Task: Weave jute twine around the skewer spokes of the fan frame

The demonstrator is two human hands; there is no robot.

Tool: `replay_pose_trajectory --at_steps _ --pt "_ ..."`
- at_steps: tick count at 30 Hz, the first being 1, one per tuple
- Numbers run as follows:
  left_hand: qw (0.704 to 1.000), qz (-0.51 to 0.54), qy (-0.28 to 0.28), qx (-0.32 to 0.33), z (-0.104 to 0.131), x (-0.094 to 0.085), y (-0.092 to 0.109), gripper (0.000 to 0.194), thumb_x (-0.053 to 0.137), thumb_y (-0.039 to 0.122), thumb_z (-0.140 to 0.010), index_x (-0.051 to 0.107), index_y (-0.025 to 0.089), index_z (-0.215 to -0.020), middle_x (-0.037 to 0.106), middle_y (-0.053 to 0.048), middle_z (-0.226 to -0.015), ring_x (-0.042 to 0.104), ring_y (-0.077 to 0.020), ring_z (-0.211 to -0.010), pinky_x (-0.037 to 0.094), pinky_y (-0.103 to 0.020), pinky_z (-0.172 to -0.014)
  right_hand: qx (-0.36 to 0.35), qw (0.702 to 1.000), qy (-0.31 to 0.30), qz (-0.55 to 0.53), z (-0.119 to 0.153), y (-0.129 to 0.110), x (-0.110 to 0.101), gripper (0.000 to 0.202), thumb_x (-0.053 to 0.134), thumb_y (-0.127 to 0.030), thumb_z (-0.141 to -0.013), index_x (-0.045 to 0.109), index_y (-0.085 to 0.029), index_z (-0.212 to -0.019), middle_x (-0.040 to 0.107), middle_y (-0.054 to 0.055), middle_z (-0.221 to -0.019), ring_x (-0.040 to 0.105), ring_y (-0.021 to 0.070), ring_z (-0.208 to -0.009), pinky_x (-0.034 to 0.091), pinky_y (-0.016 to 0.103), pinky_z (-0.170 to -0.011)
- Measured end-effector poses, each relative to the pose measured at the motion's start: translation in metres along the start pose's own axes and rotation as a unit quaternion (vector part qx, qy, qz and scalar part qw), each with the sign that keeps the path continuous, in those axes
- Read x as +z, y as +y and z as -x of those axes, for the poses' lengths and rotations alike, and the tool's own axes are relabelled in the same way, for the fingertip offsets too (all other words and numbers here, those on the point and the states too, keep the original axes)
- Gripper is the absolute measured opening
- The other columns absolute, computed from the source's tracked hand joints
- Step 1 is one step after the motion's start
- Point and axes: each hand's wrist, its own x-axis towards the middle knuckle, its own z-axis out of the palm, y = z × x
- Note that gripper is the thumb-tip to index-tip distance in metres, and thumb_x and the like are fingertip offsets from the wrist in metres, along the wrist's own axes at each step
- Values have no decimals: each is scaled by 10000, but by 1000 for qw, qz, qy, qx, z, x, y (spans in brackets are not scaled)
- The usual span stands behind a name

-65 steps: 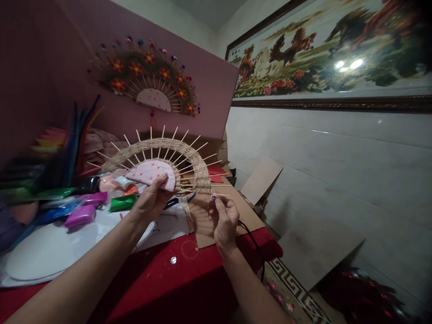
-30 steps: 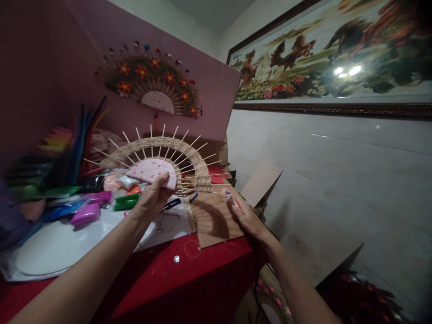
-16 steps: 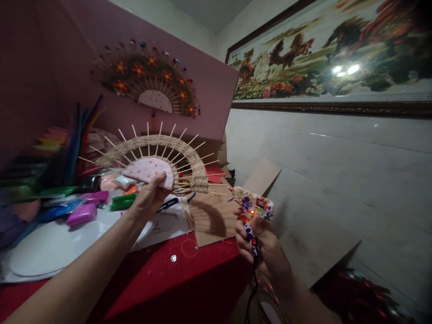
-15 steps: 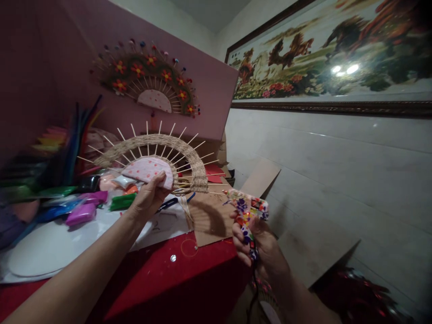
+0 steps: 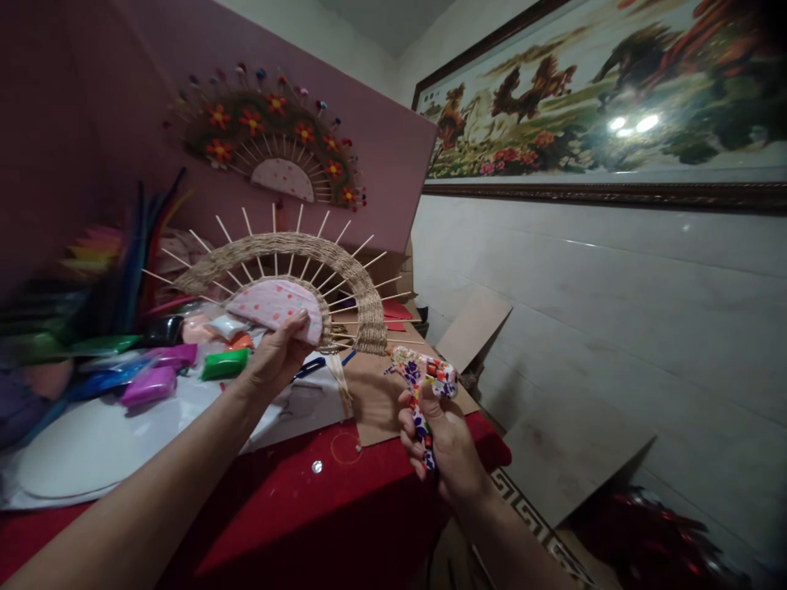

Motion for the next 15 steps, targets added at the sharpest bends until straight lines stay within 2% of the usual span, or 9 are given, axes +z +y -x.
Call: replay_pose_trajectory --at_steps 5,15 --pt "1000 8 5 -9 1 1 0 110 613 72 -688 601 117 -786 664 -22 -722 607 -99 -608 538 -210 -628 1 1000 16 20 -1 2 2 439 527 -612 -721 470 -183 -799 426 -70 -523 305 35 -346 294 137 -233" --pt "1000 2 6 8 1 2 -1 107 640 92 -682 583 123 -767 665 -30 -777 613 -109 -653 546 -224 -629 4 999 35 38 0 1 5 459 535 -634 -695 457 -187 -763 425 -72 -514 310 35 -338 292 141 -227"
